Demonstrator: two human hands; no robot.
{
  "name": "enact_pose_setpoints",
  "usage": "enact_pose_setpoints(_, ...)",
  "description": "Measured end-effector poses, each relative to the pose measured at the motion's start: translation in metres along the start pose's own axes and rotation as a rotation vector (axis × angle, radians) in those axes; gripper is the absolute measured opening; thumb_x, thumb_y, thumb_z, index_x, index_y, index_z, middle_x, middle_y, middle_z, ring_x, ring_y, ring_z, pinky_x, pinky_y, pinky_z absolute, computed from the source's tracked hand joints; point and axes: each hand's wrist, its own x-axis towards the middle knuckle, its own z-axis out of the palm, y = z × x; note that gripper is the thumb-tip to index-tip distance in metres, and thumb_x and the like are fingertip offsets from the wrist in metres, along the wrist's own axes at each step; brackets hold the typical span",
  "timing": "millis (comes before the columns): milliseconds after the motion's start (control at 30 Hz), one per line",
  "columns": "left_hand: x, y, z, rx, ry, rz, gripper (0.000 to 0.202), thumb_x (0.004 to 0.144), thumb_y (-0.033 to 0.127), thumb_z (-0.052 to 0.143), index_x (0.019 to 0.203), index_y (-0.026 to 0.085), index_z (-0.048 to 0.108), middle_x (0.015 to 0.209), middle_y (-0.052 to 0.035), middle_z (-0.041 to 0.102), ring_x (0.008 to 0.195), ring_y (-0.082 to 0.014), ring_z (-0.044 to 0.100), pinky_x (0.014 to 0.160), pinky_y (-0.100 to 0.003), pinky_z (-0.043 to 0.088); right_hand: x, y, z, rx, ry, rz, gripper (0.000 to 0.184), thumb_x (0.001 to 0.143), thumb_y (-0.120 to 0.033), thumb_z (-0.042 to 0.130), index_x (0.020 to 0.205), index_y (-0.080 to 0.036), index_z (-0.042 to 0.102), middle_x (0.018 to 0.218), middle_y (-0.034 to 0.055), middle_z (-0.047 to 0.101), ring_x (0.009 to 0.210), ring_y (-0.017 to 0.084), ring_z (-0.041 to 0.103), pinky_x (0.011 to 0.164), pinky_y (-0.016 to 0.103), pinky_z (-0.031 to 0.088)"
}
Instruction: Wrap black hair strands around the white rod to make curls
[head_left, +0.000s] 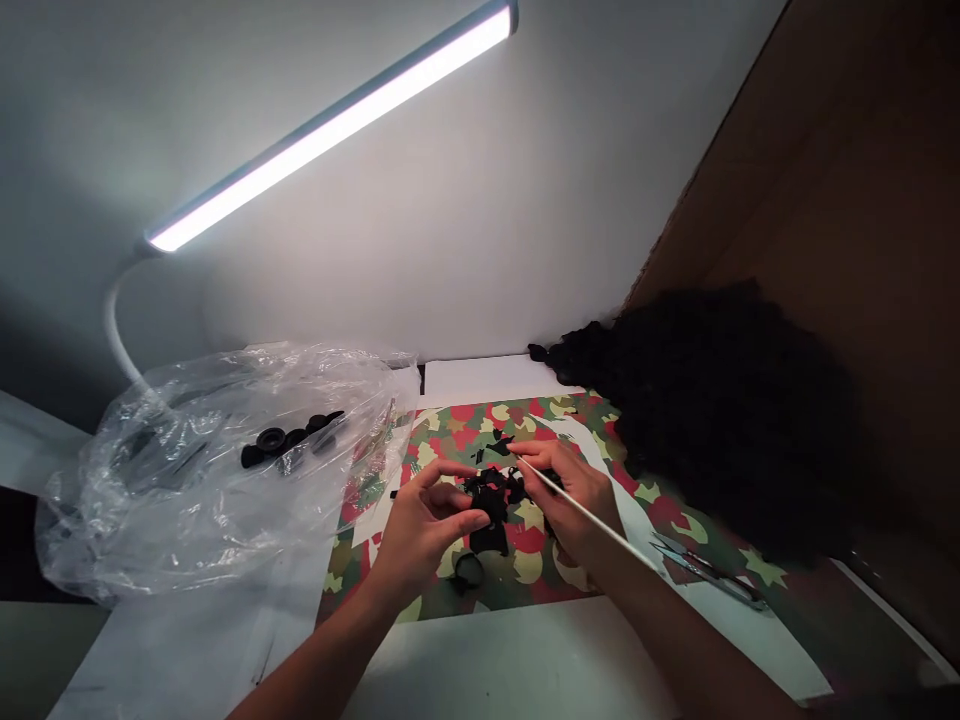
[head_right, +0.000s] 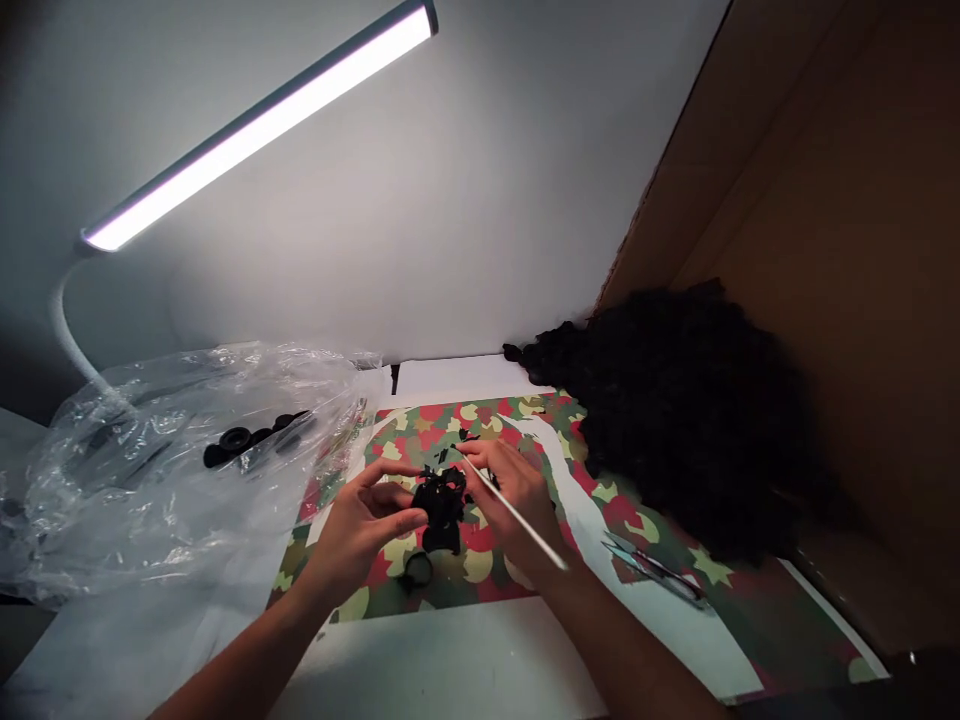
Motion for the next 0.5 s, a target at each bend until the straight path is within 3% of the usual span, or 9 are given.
enact_pose_setpoints(100, 0.002, -0.003, 0.001, -0.012, -0.01, 0.005, 0.028, 0.066, 0.029, 0.087, 0.087, 0.017, 0.073, 0.073, -0.003, 0.073, 0.066, -0.0163, 0.066, 0.06, -0.026, 0.05, -0.001, -0.001, -0.004, 0.118, 0.021, 0.079, 0.012, 0.097, -0.027, 0.057, 0.087, -0.023, 0.063, 0.105, 0.0061, 0.073, 0.097, 0.024, 0.07, 0.082, 0.036, 0.056)
enact_pose_setpoints(200, 0.004, -0.009, 0.001, -0.012, -0.004, 0.013, 0.025, 0.07, 0.031, 0.085, 0.084, 0.017, 0.071, 0.078, -0.0042, 0.074, 0.07, -0.0167, 0.067, 0.062, -0.026, 0.051, -0.007, -0.006, 0.003, 0.208, -0.064, 0.1, 0.012, 0.099, -0.029, 0.055, 0.099, -0.024, 0.065, 0.096, 0.0039, 0.075, 0.084, 0.02, 0.072, 0.072, 0.031, 0.057)
enact_pose_setpoints(400, 0.007, -0.015, -0.004, -0.03, 0.027, 0.05, 0.02, 0.074, 0.028, 0.083, 0.082, 0.017, 0.068, 0.076, -0.0013, 0.069, 0.07, -0.0138, 0.063, 0.063, -0.023, 0.049, -0.009, -0.008, 0.014, 0.255, -0.161, -0.121, 0.007, 0.099, -0.026, 0.057, 0.097, -0.024, 0.063, 0.106, 0.0063, 0.076, 0.098, 0.021, 0.072, 0.088, 0.036, 0.058)
enact_pose_setpoints(500, 0.009, -0.014, -0.007, -0.068, 0.066, 0.066, 0.018, 0.075, 0.027, 0.082, 0.084, 0.017, 0.071, 0.08, -0.0019, 0.07, 0.076, -0.0145, 0.065, 0.071, -0.024, 0.051, -0.008, -0.005, 0.012, 0.227, -0.189, -0.152, 0.005, 0.099, -0.023, 0.057, 0.097, -0.024, 0.062, 0.111, 0.0069, 0.076, 0.102, 0.021, 0.072, 0.092, 0.038, 0.057)
